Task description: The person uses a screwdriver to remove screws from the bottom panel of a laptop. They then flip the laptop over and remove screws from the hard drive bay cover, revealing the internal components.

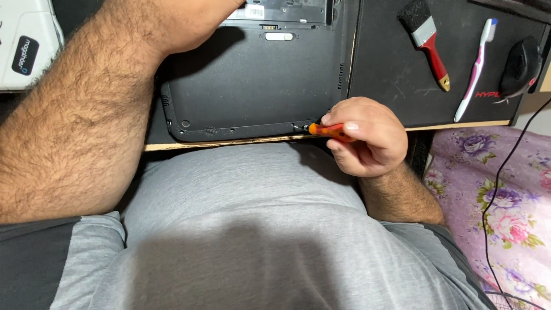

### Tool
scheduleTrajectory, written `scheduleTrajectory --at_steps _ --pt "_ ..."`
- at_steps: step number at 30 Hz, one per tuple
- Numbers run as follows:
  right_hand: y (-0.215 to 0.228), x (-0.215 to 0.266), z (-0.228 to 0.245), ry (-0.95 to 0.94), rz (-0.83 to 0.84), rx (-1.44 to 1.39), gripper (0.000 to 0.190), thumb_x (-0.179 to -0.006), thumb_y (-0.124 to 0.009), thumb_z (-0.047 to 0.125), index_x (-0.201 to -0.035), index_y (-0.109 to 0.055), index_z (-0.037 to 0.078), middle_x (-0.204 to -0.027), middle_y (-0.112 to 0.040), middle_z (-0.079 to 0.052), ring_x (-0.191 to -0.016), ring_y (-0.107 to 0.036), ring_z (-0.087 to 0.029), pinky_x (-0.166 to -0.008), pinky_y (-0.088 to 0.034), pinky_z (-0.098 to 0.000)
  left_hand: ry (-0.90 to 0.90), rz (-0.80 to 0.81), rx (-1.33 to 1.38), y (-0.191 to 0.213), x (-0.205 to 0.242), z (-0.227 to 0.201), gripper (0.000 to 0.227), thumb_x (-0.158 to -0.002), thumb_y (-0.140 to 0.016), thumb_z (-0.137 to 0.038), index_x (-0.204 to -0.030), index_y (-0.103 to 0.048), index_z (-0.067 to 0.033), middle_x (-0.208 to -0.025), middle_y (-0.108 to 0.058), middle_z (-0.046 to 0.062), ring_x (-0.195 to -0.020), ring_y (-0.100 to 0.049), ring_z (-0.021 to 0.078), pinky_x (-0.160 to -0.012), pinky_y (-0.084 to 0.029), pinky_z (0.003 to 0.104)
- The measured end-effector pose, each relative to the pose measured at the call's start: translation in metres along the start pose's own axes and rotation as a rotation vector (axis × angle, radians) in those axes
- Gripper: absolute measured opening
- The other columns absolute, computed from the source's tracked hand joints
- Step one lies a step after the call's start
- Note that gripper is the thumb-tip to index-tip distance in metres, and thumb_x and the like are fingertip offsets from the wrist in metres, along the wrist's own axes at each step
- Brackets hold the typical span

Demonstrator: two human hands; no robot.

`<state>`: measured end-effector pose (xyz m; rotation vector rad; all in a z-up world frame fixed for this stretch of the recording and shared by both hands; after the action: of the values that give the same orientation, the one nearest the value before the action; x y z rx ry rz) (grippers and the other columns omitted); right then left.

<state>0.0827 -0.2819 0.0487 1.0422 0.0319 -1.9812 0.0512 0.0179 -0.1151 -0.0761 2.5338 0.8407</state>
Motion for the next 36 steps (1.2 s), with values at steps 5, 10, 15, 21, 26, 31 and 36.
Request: scheduleTrajectory --at_steps 5,10,15,21,26,31,36 --pt "-0.006 -0.003 0.0 0.019 0.032 0.026 0.028 -0.093 -0.073 0.0 -0.116 -0.058 -0.003 -0.089 -0.071 -0.031 -0.07 -0.07 -0.041 -0.061 -0.059 -0.0528 0.005 0.002 -0.006 -0.008 0.048 0.032 0.032 -0.127 -0.074 -0.02 -0.105 -0.06 -0.0015 -0.098 -0.061 0.009 -0.089 -0.06 0.0271 -0.085 -0.049 0.042" --pt "-0.007 -0.005 0.0 0.024 0.04 0.042 0.027 -0.093 -0.073 0.0 -0.115 -0.058 -0.004 -0.088 -0.07 -0.032 -0.07 -0.071 -0.042 -0.06 -0.06 -0.0533 0.001 0.012 -0.007 -0.008 0.055 0.03 0.03 -0.126 -0.074 -0.021 -0.106 -0.06 -0.002 -0.099 -0.061 0.009 -0.089 -0.06 0.0272 -0.084 -0.049 0.042" --pt "-0.013 -0.011 0.002 0.017 0.053 0.079 0.027 -0.093 -0.074 0.0 -0.116 -0.06 -0.003 -0.089 -0.072 -0.029 -0.069 -0.07 -0.04 -0.059 -0.059 -0.0492 -0.003 0.02 -0.011 -0.01 0.059 0.029 0.029 -0.125 -0.074 -0.021 -0.107 -0.061 -0.0024 -0.099 -0.062 0.009 -0.089 -0.06 0.0273 -0.084 -0.049 0.042" --pt "-0.019 -0.022 0.011 0.071 0.109 0.178 0.03 -0.092 -0.078 0.002 -0.116 -0.06 0.004 -0.091 -0.074 -0.025 -0.07 -0.072 -0.037 -0.059 -0.06 -0.047 -0.015 0.03 -0.017 -0.011 0.056 0.027 0.028 -0.123 -0.074 -0.022 -0.108 -0.062 -0.0029 -0.099 -0.062 0.009 -0.089 -0.061 0.0273 -0.084 -0.049 0.042" --pt "-0.024 -0.029 0.014 0.042 0.139 0.125 0.019 -0.099 -0.068 0.012 -0.118 -0.066 0.007 -0.113 -0.073 -0.031 -0.091 -0.074 -0.047 -0.072 -0.061 -0.0518 -0.028 0.041 -0.023 -0.011 0.052 0.026 0.027 -0.122 -0.075 -0.023 -0.109 -0.062 -0.0033 -0.1 -0.063 0.009 -0.089 -0.061 0.0274 -0.084 -0.049 0.042" --pt "-0.018 -0.026 0.015 0.102 0.06 0.181 0.025 -0.085 -0.089 0.007 -0.101 -0.069 0.006 -0.081 -0.07 -0.023 -0.067 -0.067 -0.036 -0.064 -0.063 -0.0476 -0.042 0.053 -0.025 -0.013 0.05 0.022 0.026 -0.121 -0.075 -0.024 -0.11 -0.063 -0.0037 -0.1 -0.063 0.009 -0.089 -0.061 0.0275 -0.084 -0.049 0.042" --pt "-0.028 -0.04 0.01 0.068 0.125 0.169 0.024 -0.093 -0.076 0.012 -0.113 -0.065 0.004 -0.102 -0.074 -0.027 -0.09 -0.073 -0.047 -0.074 -0.061 -0.057 -0.055 0.056 -0.035 -0.011 0.049 0.02 0.025 -0.12 -0.075 -0.024 -0.111 -0.063 -0.0042 -0.1 -0.064 0.008 -0.089 -0.061 0.0275 -0.084 -0.049 0.042"
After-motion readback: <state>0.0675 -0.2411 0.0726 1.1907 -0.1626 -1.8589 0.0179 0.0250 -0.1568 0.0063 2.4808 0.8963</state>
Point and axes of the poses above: each hand's wrist, its own x-axis away from the middle knuckle, its own y-axis out of the back of the hand, z = x × y, the point moved 9 cm from there along -x, towards the middle knuckle
